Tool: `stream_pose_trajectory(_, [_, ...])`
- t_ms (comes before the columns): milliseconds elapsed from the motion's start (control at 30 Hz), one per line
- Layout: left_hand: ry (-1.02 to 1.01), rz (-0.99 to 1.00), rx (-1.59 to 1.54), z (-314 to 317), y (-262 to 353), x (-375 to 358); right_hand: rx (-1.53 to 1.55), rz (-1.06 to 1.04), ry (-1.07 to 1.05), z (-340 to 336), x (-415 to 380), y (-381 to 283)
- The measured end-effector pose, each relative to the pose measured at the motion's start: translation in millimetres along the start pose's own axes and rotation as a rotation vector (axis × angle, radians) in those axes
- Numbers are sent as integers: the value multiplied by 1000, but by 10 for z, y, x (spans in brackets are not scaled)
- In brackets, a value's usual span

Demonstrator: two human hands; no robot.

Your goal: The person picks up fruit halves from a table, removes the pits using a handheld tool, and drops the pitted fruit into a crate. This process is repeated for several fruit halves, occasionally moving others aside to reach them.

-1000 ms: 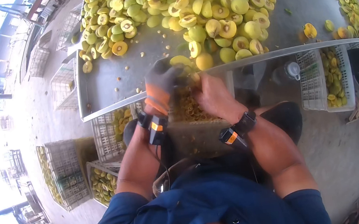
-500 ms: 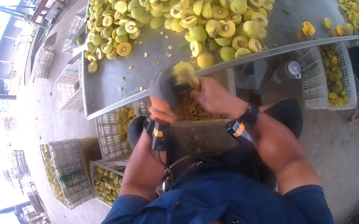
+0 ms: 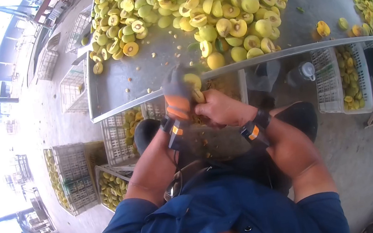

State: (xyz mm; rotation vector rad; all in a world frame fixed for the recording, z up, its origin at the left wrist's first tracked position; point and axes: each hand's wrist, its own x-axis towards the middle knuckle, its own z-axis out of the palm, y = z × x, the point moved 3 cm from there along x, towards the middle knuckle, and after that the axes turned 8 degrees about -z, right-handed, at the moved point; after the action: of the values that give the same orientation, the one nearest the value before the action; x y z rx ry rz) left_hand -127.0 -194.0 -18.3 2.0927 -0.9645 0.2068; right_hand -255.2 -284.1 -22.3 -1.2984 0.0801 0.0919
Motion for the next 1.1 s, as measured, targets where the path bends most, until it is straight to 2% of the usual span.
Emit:
stream_pose_trajectory(67, [-109, -10, -155, -36, 24, 11, 365, 248, -87, 60, -104, -150])
stream_pose_trajectory(200, [-313, -93, -456, -89, 140, 33, 368, 204, -157, 127, -142, -197])
stream_pose_trajectory(267, [-458, 19, -544, -93, 131, 109, 359, 200, -179, 167, -164, -122])
stream_pose_trajectory(333, [-421, 198, -419, -185, 151, 113, 300, 197, -229, 174, -200, -64])
stream_pose_trajectory(400, [-198, 433, -73, -341, 202, 76, 263, 192, -253, 164, -227, -91])
stream_pose_trajectory(467, [-210, 210, -98, -502, -37, 39, 261, 193, -245, 152, -263, -113])
stream_pose_trajectory(533, [-184, -12, -126, -767, -314, -19, -69, 220, -163, 83, -234, -57])
stream_pose_trajectory(567, [-149, -28, -27, -962, -418, -67, -228, 236, -122, 56, -243, -4])
stream_pose_trajectory(600, [-115, -47, 71, -1156, -524, -113, -178, 295, -104, 23, -221, 189])
stream_pose_trajectory(633, [-79, 38, 279, -1369, -611, -126, -129, 350, -81, -34, -150, 480])
stream_pose_trajectory(667, [-9, -357, 27, -1567, -975, -179, -84, 407, -63, -68, -111, 642])
stream_pose_trajectory(700, [66, -751, -232, -1703, -1310, -291, -128, 376, -64, -74, -115, 598])
stream_pose_trajectory(800, [16, -721, 523, -2016, -1431, -345, -290, 236, -45, -34, -123, 482])
stream_pose_trajectory(900, [73, -520, 88, -1573, -1508, -149, -477, 16, 34, -8, -45, 392])
stream_pose_trajectory(967, [-35, -467, 10, -1038, -1110, 147, -525, -100, 97, 12, -24, 245])
stream_pose_trajectory(1033, [-197, -351, 8, -480, -657, 431, -458, -112, 181, -6, -29, 144])
stream_pose_trajectory(1100, [-288, -481, -137, 129, -510, 694, -440, -130, 255, -53, -62, 41])
